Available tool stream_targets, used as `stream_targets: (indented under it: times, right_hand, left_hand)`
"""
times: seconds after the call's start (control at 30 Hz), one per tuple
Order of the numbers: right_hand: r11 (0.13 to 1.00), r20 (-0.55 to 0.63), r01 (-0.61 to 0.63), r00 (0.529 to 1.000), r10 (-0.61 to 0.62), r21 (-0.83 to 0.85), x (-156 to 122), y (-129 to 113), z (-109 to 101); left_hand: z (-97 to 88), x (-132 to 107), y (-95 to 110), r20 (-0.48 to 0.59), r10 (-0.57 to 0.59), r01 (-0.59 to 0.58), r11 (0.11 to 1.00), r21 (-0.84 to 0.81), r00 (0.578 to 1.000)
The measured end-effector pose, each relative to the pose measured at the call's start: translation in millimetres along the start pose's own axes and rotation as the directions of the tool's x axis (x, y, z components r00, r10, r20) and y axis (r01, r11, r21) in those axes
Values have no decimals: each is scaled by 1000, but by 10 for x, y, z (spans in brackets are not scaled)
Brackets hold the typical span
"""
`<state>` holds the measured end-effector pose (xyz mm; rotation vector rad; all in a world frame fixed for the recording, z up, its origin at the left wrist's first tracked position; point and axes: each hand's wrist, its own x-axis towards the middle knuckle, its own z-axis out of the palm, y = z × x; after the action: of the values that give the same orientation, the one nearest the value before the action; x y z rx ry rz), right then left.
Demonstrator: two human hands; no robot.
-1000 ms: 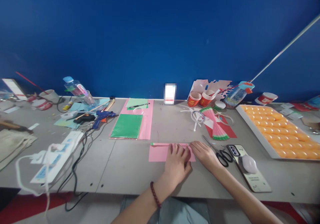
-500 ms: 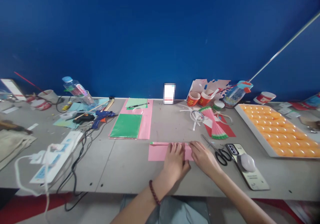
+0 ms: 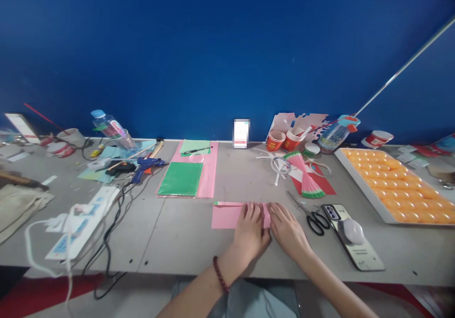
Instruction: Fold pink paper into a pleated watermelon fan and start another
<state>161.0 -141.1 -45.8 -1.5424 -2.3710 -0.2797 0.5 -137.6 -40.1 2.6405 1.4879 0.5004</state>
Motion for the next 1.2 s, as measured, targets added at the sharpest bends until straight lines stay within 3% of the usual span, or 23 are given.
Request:
stream_targets:
  times: [0.33,0.57,0.83,1.2]
  right_hand:
    - [1000,60,-15,998,15,-6,94,-69,-93]
    - [997,77,-68,994,71,-43,166,-168,-197]
    - [992,3,-111,994,112,-52,148,-233,-116]
    - [994,-8,-109,994,109,-15,97,-231,-66]
  left_hand:
    - [-79,54,28,33,-8,8,1000,3,999]
    - [-99,-32,-56,-28,20,-21,999,-39,999]
    - [-226,-142,-252,11,7,-7,999,37,1000]
    - [-334,-161,-392,61,52,-51,998,-23,997]
